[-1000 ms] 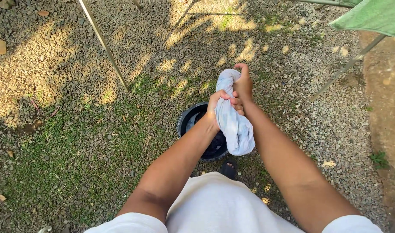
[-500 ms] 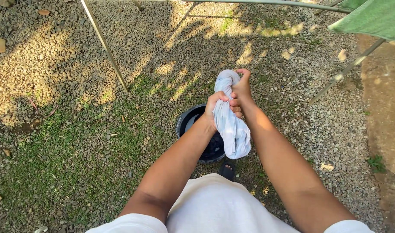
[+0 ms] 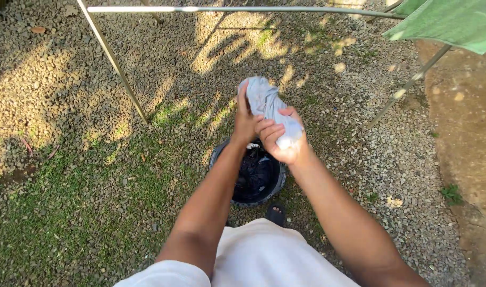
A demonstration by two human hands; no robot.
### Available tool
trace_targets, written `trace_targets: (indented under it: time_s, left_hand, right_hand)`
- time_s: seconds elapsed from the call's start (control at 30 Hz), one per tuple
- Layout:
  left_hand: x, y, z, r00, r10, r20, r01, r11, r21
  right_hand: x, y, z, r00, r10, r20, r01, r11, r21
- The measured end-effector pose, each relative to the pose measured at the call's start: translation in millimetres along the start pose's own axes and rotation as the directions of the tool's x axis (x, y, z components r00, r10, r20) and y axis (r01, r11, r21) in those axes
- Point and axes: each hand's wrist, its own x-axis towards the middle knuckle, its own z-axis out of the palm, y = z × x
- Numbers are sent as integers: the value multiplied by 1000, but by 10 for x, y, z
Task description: Washing garments by hand in a bucket and hanging them on a drying rack.
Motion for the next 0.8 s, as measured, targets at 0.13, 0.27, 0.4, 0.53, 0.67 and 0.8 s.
trace_targets:
  time_s: [0.13,0.27,0.4,0.53,0.67,0.8]
  left_hand:
    - [70,-169,135,766,566,-306,-281,722,633]
    - [218,999,-18,503,743,442,-427,-231,874]
    - [270,1685,72,306,394,867,-726,-493,480]
    - [178,1461,130,759,-89,645,-650,-174,740]
    - [11,1200,299,945,-265,191,-177,76,981]
    - [-200,574,147,930,-316,190,-99,282,954]
  right_hand:
    - [100,591,29,993,33,112,-49,988,144]
    - [-203,454,-222,1000,-14,-17,6,918,-396]
    - [-630,-107,-48,927,-259,-271,-116,491,-864]
    - [-530,-403,323,735,-678,17,-622,-683,-382]
    - [-421,-611,614,646,-711,278,-719,-689,-94]
    - [-282,-825,517,643,-671,369,-727,-687,19]
